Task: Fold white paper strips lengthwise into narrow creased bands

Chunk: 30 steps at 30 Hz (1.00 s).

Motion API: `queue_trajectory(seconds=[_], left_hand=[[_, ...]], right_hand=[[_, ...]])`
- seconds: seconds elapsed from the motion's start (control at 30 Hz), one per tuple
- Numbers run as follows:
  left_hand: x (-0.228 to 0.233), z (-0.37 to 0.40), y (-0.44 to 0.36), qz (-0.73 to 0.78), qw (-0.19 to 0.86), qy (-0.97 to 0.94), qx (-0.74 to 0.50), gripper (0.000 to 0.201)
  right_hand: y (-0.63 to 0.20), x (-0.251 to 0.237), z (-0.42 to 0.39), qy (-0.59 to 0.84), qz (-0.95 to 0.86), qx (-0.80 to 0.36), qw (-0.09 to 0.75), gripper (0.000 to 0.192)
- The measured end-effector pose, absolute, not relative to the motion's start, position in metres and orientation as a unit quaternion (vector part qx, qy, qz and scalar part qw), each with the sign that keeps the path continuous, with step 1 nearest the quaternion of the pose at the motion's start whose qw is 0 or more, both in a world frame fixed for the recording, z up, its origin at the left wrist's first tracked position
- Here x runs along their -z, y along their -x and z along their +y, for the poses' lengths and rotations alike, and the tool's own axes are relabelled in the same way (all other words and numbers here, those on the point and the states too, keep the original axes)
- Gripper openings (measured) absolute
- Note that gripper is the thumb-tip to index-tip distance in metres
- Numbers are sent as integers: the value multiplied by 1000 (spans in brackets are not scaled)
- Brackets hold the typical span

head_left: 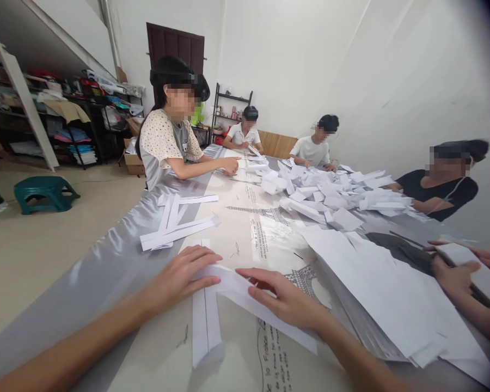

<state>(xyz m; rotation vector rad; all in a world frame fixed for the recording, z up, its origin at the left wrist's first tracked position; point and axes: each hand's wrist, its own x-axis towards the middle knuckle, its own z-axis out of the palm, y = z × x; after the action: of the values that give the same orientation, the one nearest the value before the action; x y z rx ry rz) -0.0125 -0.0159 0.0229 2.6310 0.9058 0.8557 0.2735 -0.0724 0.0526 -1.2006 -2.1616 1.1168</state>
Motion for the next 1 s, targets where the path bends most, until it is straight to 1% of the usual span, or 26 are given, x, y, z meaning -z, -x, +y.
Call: queue_trajectory(seconds=[0.07, 0.1, 0.17, 0.23, 0.3, 0.37, 0.47, 0.53, 0.6, 0.63, 0.7, 0.73, 0.8, 0.83, 0.9, 0.93, 1.0], left_hand=[[-22, -15, 12, 355, 182, -862, -313, 44], [-21, -14, 12, 372, 223, -839, -328, 46], [-20, -12, 9, 380, 320, -789, -360, 42], [-20, -9, 7, 355, 421, -743, -380, 37], [-21, -8, 5, 330, 493, -704, -391, 35], [-22, -7, 5, 321, 525, -679, -400, 32], [-24, -6, 6, 330, 525, -659, -427, 30], [-25, -4, 7, 338, 495, -658, -455, 28], [-29, -3, 10, 346, 435, -680, -478, 23], [-31, -2, 12, 346, 392, -702, -484, 19], [-36, -2, 17, 330, 286, -757, -485, 10], [-38, -2, 19, 313, 230, -785, -482, 9], [-39, -2, 23, 276, 111, -828, -475, 16], [-37, -2, 24, 261, 50, -843, -468, 21], [-33, -2, 23, 244, -60, -864, -437, 29], [-31, -3, 22, 239, -101, -873, -413, 31], [-26, -5, 18, 232, -141, -892, -362, 33]], right_hand=[[-276, -58, -70, 434, -771, -410, 218, 38], [-277, -60, -69, 435, -764, -422, 220, 38], [-278, -62, -67, 439, -741, -459, 219, 37], [-279, -60, -65, 439, -712, -505, 211, 34], [-281, -57, -64, 436, -685, -549, 197, 31], [-282, -55, -62, 435, -673, -568, 188, 27], [-284, -54, -60, 439, -689, -547, 179, 19], [-286, -53, -60, 447, -712, -512, 177, 11], [-287, -51, -59, 463, -744, -439, 199, 14], [-288, -48, -59, 472, -762, -380, 225, 17], [-290, -44, -59, 470, -800, -228, 295, 22], [-291, -41, -59, 455, -815, -147, 328, 29], [-291, -37, -58, 414, -833, -6, 367, 44], [-289, -35, -57, 399, -837, 48, 371, 49], [-285, -30, -56, 386, -839, 123, 362, 49], [-283, -27, -56, 385, -841, 146, 351, 46], [-276, -20, -57, 383, -850, 167, 322, 37]])
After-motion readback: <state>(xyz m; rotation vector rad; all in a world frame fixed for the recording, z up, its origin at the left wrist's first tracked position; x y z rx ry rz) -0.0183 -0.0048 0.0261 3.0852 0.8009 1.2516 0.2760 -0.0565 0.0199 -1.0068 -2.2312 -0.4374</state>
